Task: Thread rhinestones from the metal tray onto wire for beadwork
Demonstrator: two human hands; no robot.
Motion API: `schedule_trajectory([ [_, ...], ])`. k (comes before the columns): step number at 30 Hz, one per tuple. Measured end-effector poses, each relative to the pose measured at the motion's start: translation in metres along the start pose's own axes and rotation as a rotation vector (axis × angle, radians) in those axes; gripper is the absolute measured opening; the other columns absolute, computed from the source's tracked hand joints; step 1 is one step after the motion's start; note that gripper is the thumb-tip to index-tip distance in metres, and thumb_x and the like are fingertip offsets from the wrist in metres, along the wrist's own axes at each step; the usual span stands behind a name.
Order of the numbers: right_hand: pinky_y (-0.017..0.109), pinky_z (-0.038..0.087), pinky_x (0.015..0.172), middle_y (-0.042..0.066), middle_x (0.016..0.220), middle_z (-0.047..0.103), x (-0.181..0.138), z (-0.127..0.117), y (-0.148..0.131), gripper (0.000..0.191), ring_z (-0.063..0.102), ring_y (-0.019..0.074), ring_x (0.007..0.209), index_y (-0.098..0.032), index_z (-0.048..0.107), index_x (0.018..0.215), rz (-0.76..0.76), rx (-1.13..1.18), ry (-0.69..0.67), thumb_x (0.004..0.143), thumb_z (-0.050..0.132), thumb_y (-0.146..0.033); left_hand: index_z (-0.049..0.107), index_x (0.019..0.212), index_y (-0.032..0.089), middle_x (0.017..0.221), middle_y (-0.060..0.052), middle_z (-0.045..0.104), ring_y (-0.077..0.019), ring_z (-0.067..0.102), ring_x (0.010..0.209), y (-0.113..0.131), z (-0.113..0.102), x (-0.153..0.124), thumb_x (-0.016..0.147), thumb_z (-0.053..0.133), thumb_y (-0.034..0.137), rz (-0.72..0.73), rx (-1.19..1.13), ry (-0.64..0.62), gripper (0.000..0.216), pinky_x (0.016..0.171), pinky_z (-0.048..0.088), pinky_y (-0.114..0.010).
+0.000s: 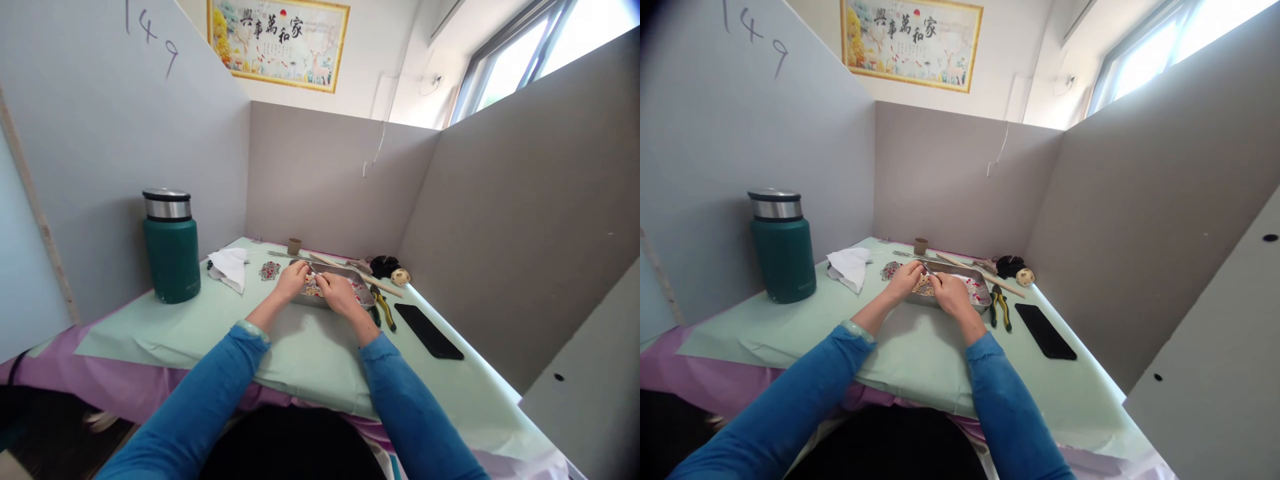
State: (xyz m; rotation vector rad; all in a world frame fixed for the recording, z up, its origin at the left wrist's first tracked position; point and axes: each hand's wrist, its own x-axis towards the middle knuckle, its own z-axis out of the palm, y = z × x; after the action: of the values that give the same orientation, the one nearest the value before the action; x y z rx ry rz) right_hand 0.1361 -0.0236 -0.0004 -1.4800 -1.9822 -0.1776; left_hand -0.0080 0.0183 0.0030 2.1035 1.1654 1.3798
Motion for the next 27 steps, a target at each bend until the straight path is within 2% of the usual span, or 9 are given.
schedule_trajectory([
  [4, 0.024, 0.027, 0.055, 0.003, 0.069, 0.064, 0.0017, -0.0033, -0.0018, 0.043, 0.051, 0.0144, 0.062, -0.018, 0.063, 0.072, 0.018, -0.005, -0.044, 0.092, 0.031, -0.040, 0.059, 0.079, 0.020, 0.081, -0.004, 0.065, -0.0169, 0.056, 0.076, -0.0042, 0.0020, -0.0015, 0.085, 0.037, 0.024, 0.028, 0.199, 0.022, 0.023, 0.068, 0.038, -0.025],
  [10, 0.025, 0.026, 0.054, 0.003, 0.070, 0.065, 0.0020, 0.0001, -0.0034, 0.044, 0.051, 0.0150, 0.062, -0.019, 0.064, 0.072, 0.057, -0.030, -0.029, 0.091, 0.032, -0.041, 0.061, 0.088, 0.021, 0.080, -0.006, 0.067, -0.0196, 0.060, 0.075, -0.0090, 0.0072, -0.0037, 0.087, 0.036, 0.027, 0.038, 0.340, 0.068, 0.026, 0.065, 0.036, -0.026],
  [13, 0.025, 0.027, 0.055, 0.004, 0.073, 0.067, 0.0017, 0.0009, -0.0027, 0.043, 0.053, 0.0153, 0.064, -0.019, 0.065, 0.075, 0.081, -0.031, -0.017, 0.091, 0.032, -0.041, 0.061, 0.085, 0.020, 0.080, -0.006, 0.066, -0.0185, 0.059, 0.076, -0.0071, 0.0067, -0.0026, 0.088, 0.034, 0.026, 0.023, 0.256, 0.038, 0.027, 0.066, 0.037, -0.025],
  [18, 0.025, 0.028, 0.058, 0.005, 0.075, 0.067, 0.0018, -0.0010, 0.0004, 0.042, 0.055, 0.0161, 0.068, -0.019, 0.065, 0.076, 0.099, -0.055, 0.001, 0.091, 0.032, -0.041, 0.062, 0.083, 0.019, 0.067, -0.002, 0.062, -0.0156, 0.055, 0.066, -0.0037, 0.0045, -0.0012, 0.086, 0.036, 0.026, 0.009, 0.059, -0.012, 0.027, 0.063, 0.038, -0.024],
  [23, 0.024, 0.028, 0.057, 0.003, 0.073, 0.066, 0.0004, -0.0003, 0.0028, 0.043, 0.053, 0.0147, 0.064, -0.019, 0.063, 0.074, 0.051, -0.030, 0.001, 0.092, 0.031, -0.042, 0.063, 0.080, 0.017, 0.062, -0.001, 0.059, -0.0150, 0.053, 0.064, -0.0051, 0.0030, 0.0012, 0.083, 0.040, 0.028, -0.019, -0.062, -0.012, 0.026, 0.060, 0.038, -0.023],
  [27, 0.024, 0.029, 0.057, 0.003, 0.075, 0.065, -0.0020, -0.0022, 0.0028, 0.041, 0.053, 0.0144, 0.066, -0.019, 0.062, 0.075, 0.010, -0.009, 0.017, 0.092, 0.031, -0.042, 0.061, 0.074, 0.017, 0.051, 0.002, 0.050, -0.0126, 0.047, 0.054, -0.0020, 0.0007, 0.0003, 0.081, 0.043, 0.033, -0.078, -0.210, -0.039, 0.025, 0.053, 0.035, -0.022],
])
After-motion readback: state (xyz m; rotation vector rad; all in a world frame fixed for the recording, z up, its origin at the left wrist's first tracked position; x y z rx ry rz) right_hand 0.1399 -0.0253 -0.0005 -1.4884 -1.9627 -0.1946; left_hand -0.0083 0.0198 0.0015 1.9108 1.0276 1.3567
